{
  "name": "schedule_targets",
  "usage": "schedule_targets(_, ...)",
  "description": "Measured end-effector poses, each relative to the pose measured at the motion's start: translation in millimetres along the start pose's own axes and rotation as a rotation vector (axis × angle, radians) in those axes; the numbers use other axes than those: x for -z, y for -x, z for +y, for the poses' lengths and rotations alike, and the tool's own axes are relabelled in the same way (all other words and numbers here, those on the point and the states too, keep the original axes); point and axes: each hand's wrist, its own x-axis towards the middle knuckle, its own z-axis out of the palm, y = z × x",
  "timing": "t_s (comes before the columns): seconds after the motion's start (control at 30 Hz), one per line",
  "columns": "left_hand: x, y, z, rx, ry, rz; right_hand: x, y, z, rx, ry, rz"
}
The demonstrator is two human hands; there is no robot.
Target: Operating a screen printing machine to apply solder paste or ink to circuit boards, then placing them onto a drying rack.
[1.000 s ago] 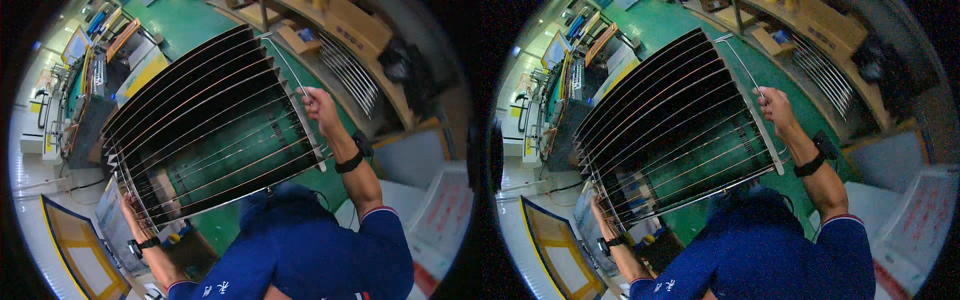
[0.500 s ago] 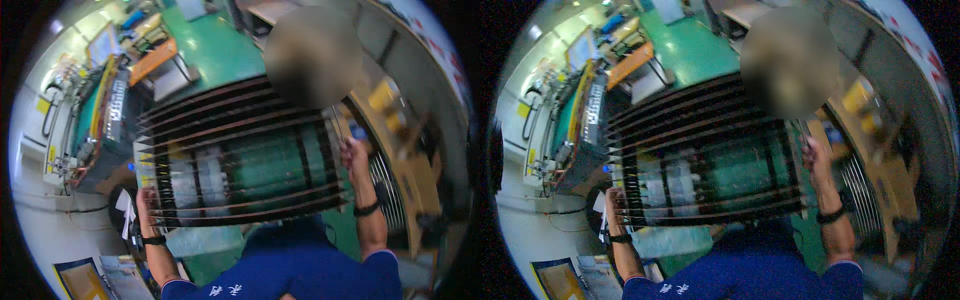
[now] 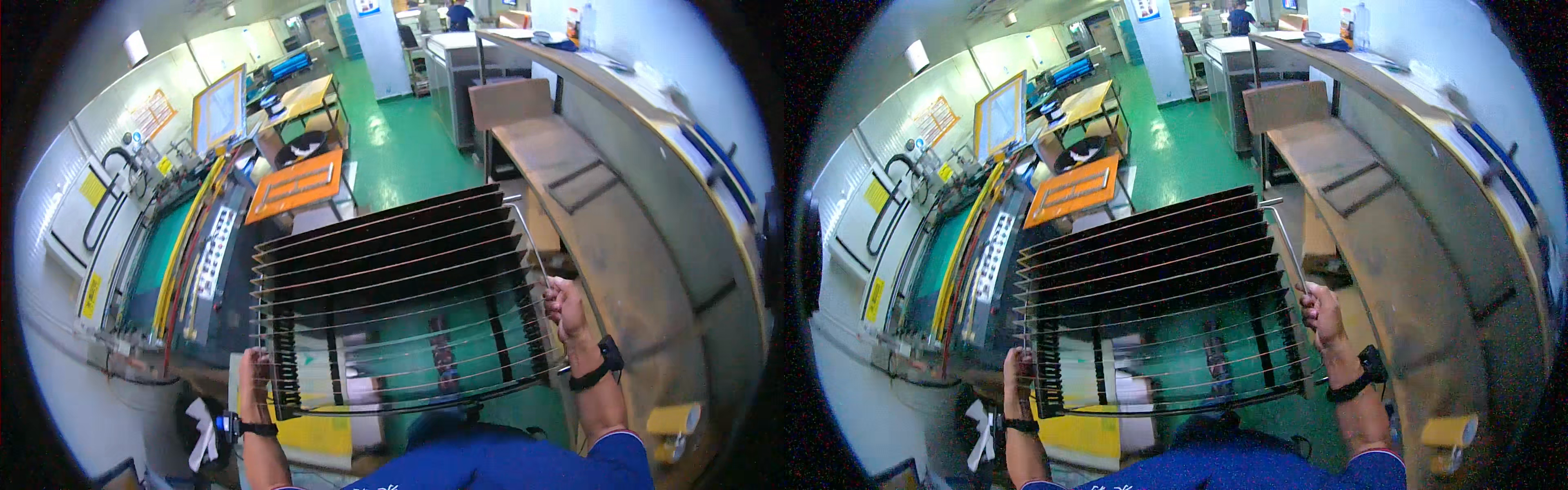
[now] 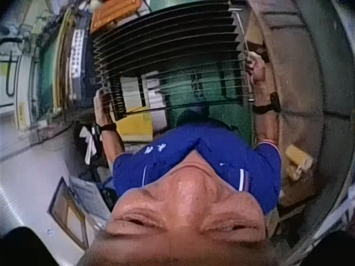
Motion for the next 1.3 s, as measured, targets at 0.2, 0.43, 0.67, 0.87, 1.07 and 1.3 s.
schedule_targets(0.2, -107, -185, 44, 0.049, 0.121, 0.062, -72, -227, -46, 0.010, 0.042, -0.038)
schedule_targets(0.43, -242, -383, 127, 0.074, 0.132, 0.047, -148, -489, -95, 0.014, -0.030, -0.121)
schedule_targets(0.67, -347, -570, 198, 0.127, 0.199, 0.233, -257, -752, -136, -0.018, 0.011, -0.165)
schedule_targets(0.87, -412, -776, 261, 0.206, 0.084, 0.133, -345, -969, -197, -0.057, -0.043, -0.334)
schedule_targets(1.07, -477, -1008, 278, 0.260, 0.204, 0.103, -454, -1175, -231, -0.051, 0.118, -0.227)
schedule_targets(1.3, -602, -1249, 351, 0.123, 0.309, -0.030, -545, -1414, -291, -0.061, 0.106, -0.222)
